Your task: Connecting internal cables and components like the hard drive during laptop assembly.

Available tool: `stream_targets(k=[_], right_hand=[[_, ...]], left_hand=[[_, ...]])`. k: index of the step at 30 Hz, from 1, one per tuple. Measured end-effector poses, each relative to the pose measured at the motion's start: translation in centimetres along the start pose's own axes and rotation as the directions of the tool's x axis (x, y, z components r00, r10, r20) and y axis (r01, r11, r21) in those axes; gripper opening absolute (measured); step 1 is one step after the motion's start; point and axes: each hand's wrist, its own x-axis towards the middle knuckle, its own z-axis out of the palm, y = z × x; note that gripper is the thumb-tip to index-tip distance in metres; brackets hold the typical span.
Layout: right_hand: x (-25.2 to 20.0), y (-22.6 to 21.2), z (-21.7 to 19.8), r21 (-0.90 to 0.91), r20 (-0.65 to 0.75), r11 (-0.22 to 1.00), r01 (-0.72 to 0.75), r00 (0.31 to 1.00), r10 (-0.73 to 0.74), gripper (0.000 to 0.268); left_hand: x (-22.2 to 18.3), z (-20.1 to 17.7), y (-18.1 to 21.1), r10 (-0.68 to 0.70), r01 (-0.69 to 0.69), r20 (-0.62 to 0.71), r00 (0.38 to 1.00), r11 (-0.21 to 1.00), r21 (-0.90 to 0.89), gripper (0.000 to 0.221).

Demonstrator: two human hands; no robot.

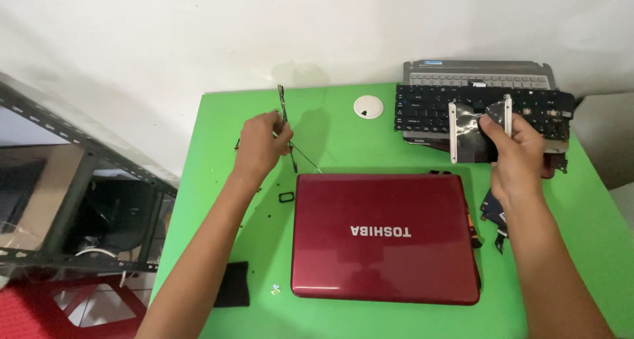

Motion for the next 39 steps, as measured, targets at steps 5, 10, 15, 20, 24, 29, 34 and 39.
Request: stream_targets(k=[5,10,15,20,24,29,34,39], right_hand=[[-0.7,-0.3,0.4,0.0,0.003,1.0,-0.012,1.0,0.012,0.007],[-0.2,0.7,0.1,0.006,-0.003,1.0,0.028,1.0,-0.028,0.007],[0.3,1.0,-0.5,-0.062,-0.006,0.997,0.038,0.999,-0.038,0.007],[-0.6,0.5,0.9,-0.144,0.061,0.988,0.053,0.997,-0.045,0.021],[-3.2,1.0,3.7,-0.135,0.279,0.979,0.156,0.954,-0.113,0.042],[-4.6,-2.1,4.7,-0.506,0.491,0.564,0.653,0.755,-0.434,0.028],[-7.8,-4.4,3.8,-0.308,0.593,0.567,0.764,0.621,-0.513,0.032],[-9.9,-3.3,3.3,-0.115,0.785,0.987,0.117,0.62,0.018,0.037]], left_hand=[[-0.2,-1.2,3.2,-0.263,0.187,-0.058,0.963,0.807,-0.561,0.023],[0.1,-3.5,4.2,-0.364,0.086,-0.182,0.913,0.61,-0.788,0.021],[-1.6,-6.6,5.2,-0.334,-0.148,-0.444,0.831,0.637,-0.757,0.016],[-5.6,-5.6,5.3,-0.179,-0.139,-0.318,0.931,0.632,-0.763,0.019],[-8.7,-3.9,6.6,-0.016,-0.084,-0.122,0.992,0.631,-0.771,0.015],[-11.8,-0.7,10.0,0.224,-0.127,0.015,0.975,0.605,-0.786,0.014],[-14.2,-0.8,15.8,0.446,-0.306,0.123,0.886,0.765,-0.567,0.024],[-13.9,1.9,15.8,0.494,-0.328,0.266,0.828,0.811,-0.486,0.015]])
